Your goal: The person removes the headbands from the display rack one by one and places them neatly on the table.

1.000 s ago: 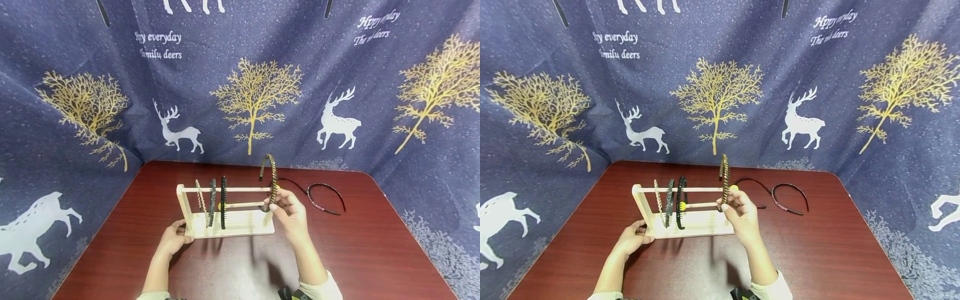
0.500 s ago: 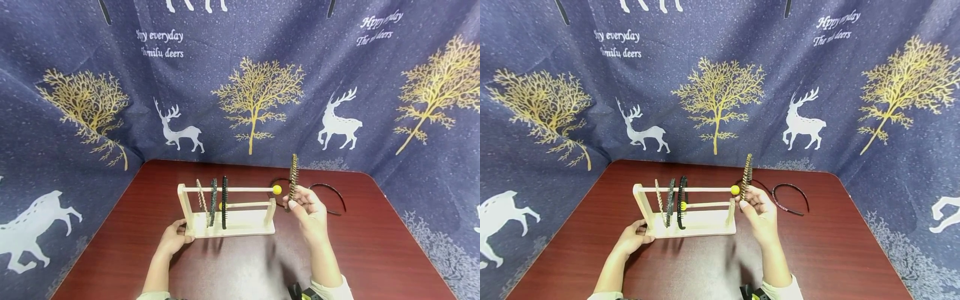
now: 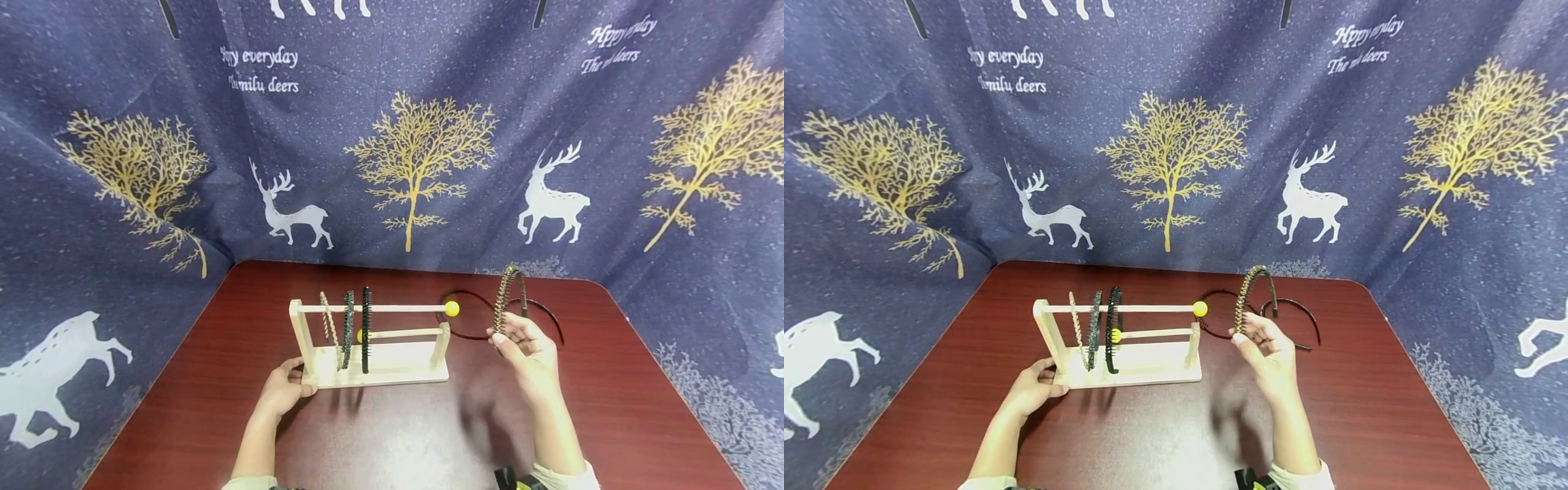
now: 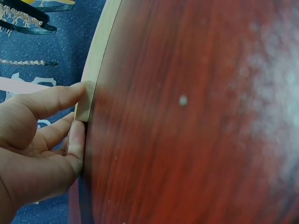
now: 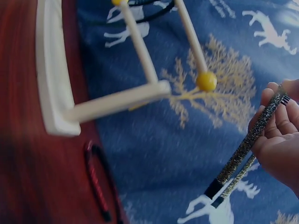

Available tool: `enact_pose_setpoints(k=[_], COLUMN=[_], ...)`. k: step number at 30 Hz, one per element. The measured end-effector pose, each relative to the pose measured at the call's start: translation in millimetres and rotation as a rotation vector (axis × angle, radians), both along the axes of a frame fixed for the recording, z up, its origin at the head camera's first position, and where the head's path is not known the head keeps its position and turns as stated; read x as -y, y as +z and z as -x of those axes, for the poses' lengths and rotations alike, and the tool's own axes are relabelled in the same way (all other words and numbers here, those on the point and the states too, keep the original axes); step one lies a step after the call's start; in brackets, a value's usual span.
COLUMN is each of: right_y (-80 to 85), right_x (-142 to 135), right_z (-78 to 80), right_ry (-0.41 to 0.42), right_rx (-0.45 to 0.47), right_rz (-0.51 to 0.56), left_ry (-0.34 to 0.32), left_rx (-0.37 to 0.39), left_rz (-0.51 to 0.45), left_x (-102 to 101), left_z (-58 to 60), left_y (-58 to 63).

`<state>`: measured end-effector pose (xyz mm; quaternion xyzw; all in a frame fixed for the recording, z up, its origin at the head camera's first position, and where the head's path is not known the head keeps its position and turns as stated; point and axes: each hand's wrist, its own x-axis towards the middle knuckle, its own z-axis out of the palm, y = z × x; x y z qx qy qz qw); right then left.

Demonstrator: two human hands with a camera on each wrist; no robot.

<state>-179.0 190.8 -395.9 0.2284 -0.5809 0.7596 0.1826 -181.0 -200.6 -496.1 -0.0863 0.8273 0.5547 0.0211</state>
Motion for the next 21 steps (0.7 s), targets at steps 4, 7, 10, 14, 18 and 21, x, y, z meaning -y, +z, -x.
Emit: enact_pose_setpoints(k=[4,7,10,14,18,21], right_y=[-9.9,-17.4,-24.8,-38.5,-45.3,-50.1], right_x=[-13.7,-25.2,-37.7,-57.8,-75.8,-90.6], right_z=[2.1,5.5,9.4,17.8,22.0,25.6], right_ry=[-0.064,-0.096,-0.12,-0.13,-0.168,-0.201], right_rx=[0.045,0.056,0.058,0.055,0.087,0.093], right_rz=[-0.009,-0.022,-0.032,-0.025,-0.053,-0.108], left_ry=[-0.001,-0.003,-0.001,0.004,0.008,0.011], left_rx=[0.002,0.003,0.002,-0.001,0.006,0.011], left_rz=[-0.002,-0.002,0.012,0.03,0.03,0.027], left_x=[0.3,0.5,0.8,1.5,1.2,0.2], left_z=[0.3,-0.3,-0.6,0.0,0.5,0.4], left_y=[-0.6,-0.1,0.6,0.5,-1.4,-2.7])
